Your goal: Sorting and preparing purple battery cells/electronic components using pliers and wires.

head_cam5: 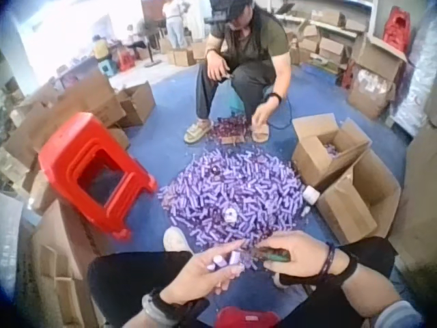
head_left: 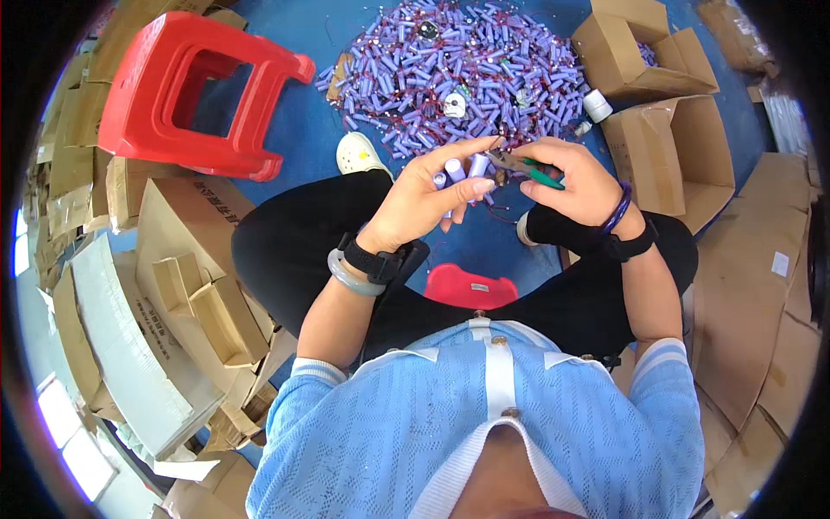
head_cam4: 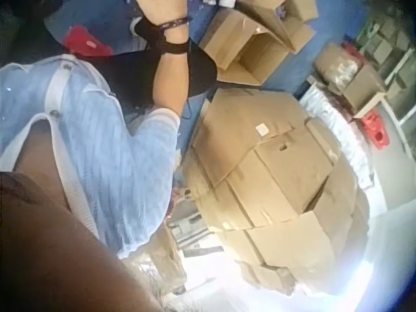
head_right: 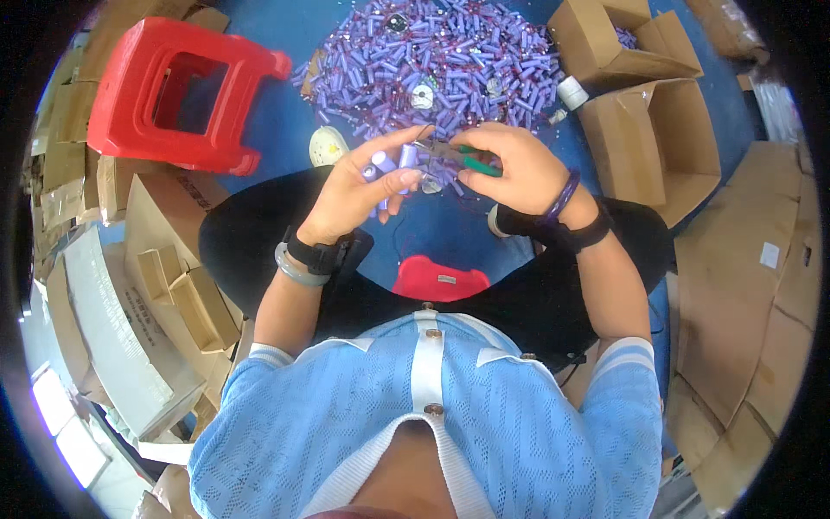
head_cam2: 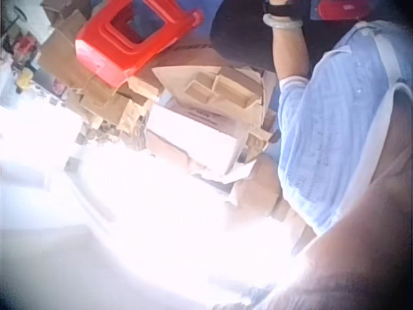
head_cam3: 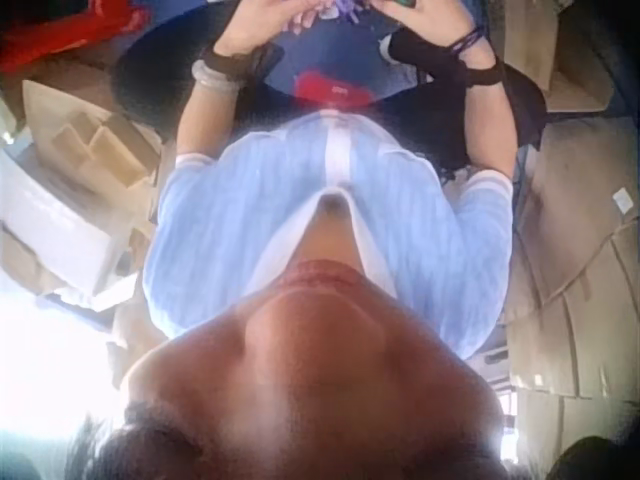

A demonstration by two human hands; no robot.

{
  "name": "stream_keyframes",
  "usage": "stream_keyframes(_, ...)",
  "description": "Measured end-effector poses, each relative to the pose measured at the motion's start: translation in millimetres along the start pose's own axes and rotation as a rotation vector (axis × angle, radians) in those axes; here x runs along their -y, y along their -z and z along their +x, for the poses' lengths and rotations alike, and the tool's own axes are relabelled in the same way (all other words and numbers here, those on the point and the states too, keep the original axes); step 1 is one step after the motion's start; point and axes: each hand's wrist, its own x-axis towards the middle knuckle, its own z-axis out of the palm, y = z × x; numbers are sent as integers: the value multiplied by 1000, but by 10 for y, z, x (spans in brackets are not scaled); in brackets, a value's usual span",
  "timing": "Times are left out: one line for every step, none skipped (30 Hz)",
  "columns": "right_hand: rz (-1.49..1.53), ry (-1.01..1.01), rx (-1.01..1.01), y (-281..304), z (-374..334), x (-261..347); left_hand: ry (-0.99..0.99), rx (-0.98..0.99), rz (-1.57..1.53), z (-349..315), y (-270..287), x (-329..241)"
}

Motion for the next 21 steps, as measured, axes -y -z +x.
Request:
stream_keyframes(21, 2, 5, 7, -8, 6, 15, 2, 24, -3, -7, -7)
stream_keyframes(28, -4, 9, 3, -22, -6, 23, 2, 20, -11, -10, 11)
stream_keyframes(25, -2, 12, 3, -50, -25, 19, 11, 12, -19, -20, 35)
stream_keyframes(22, 0, 15, 4, -66, -36, 14, 21, 5, -24, -29, 55)
stream_keyframes(26, -6, 18, 22, -62, -25, 20, 22, 1, -23, -42, 49)
stream_keyframes(-7, -16, 61, 43, -61, 2, 1, 8, 61, -35, -64, 29)
stream_keyframes(-41, -26, 104, 53, -61, 19, -18, -5, 121, -46, -80, 20)
stream_keyframes(-34, -34, 108, 48, -65, 19, -9, -3, 115, -57, -79, 28)
stream_keyframes(-36, -13, 119, 59, -56, 16, 9, -4, 159, -49, -63, 25)
stream_keyframes(-39, 9, 131, 62, -55, 14, 27, -5, 202, -46, -53, 23)
stream_keyframes(-37, 4, 133, 59, -62, 16, 46, -2, 192, -49, -56, 20)
stream_keyframes(-55, 7, 110, 56, -62, 17, 48, -1, 191, -44, -54, 18)
stream_keyframes(-74, 10, 86, 55, -60, 16, 72, -11, 170, -39, -52, 18)
stream_keyframes(-73, 8, 87, 56, -52, 11, 95, -21, 149, -33, -49, 18)
stream_keyframes(-18, -23, 126, 49, -51, 11, 99, -20, 149, -37, -40, 18)
stream_keyframes(37, -55, 164, 45, -53, 12, 82, -14, 158, -37, -28, 18)
stream_keyframes(41, -56, 164, 50, -70, 19, 64, -8, 167, -38, -23, 19)
stream_keyframes(401, -213, 274, 63, -97, 30, 65, -4, 168, -39, -26, 25)
stream_keyframes(762, -367, 380, 66, -119, 37, 21, -1, 148, -43, -38, 33)
stream_keyframes(763, -367, 377, 53, -132, 39, -24, 1, 129, -46, -48, 41)
stream_keyframes(882, -364, 334, 40, -138, 29, -25, 2, 132, -42, -58, 47)
